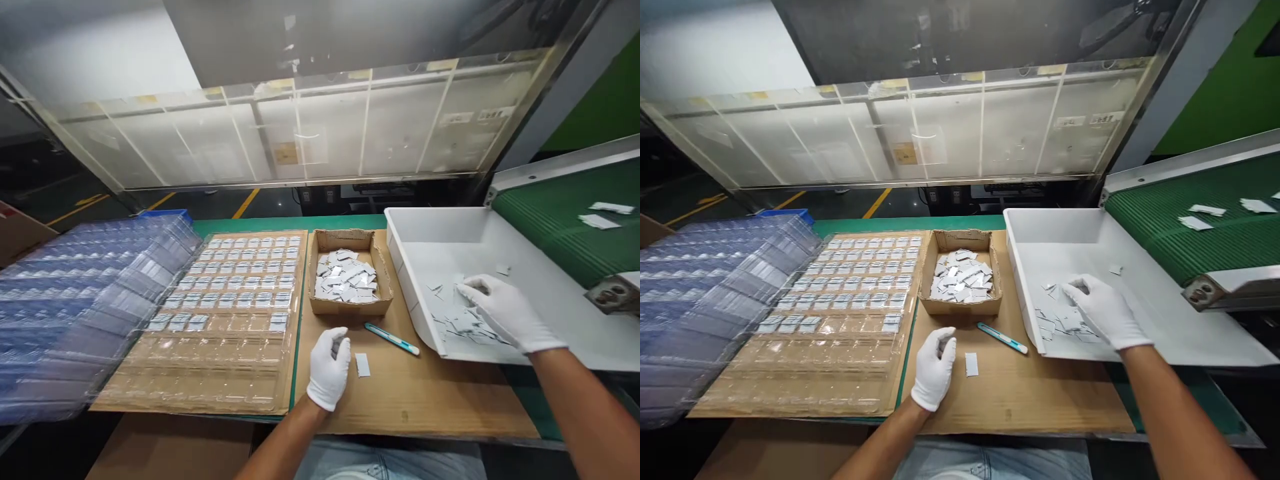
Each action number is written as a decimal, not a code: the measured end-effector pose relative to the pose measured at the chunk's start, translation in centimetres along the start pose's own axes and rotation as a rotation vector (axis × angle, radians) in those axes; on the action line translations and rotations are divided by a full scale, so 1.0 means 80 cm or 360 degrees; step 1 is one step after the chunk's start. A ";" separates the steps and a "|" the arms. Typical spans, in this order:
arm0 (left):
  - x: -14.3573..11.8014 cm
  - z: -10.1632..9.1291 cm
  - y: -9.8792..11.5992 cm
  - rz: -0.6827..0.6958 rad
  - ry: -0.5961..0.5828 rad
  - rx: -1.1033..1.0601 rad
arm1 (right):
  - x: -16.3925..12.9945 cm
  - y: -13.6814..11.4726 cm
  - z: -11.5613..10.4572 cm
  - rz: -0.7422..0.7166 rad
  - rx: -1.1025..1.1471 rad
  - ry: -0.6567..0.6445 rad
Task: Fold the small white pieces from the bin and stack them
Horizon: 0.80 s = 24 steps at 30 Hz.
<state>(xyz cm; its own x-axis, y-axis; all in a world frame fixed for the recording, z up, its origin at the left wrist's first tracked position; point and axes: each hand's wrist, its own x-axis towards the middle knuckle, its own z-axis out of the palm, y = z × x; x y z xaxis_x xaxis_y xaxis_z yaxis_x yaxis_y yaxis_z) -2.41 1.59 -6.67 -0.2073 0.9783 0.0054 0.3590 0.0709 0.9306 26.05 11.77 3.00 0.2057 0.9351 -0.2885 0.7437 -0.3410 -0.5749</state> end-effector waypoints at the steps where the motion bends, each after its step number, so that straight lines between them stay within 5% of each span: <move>1: -0.005 -0.001 0.006 -0.0059 0.0010 -0.0099 | -0.019 -0.005 0.003 -0.0036 0.0128 0.0115; 4: -0.015 0.001 0.040 -0.0424 -0.0230 -0.0589 | -0.083 -0.028 0.033 -0.0325 0.0812 0.0169; 8: -0.012 0.008 0.090 -0.0947 -0.0734 -0.1203 | -0.140 -0.045 0.090 -0.0763 0.1017 0.0126; 12: -0.009 0.007 0.105 -0.1098 -0.0708 -0.1255 | -0.162 -0.034 0.124 -0.1173 0.0952 0.0120; 17: -0.022 0.001 0.097 -0.0963 -0.0485 -0.0771 | -0.187 -0.012 0.142 -0.0657 0.0931 0.0016; 24: -0.042 0.000 0.097 -0.0976 -0.0485 -0.0608 | -0.204 -0.006 0.146 0.0172 0.1392 -0.0346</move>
<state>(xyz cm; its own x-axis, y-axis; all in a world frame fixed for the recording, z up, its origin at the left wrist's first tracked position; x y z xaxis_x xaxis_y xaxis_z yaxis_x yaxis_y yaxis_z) 1.09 -1.15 0.50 0.0114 0.8003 -0.5995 -0.0885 0.5980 0.7966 14.91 -4.49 -1.00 0.0556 0.8852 -0.4619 -0.0394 -0.4603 -0.8869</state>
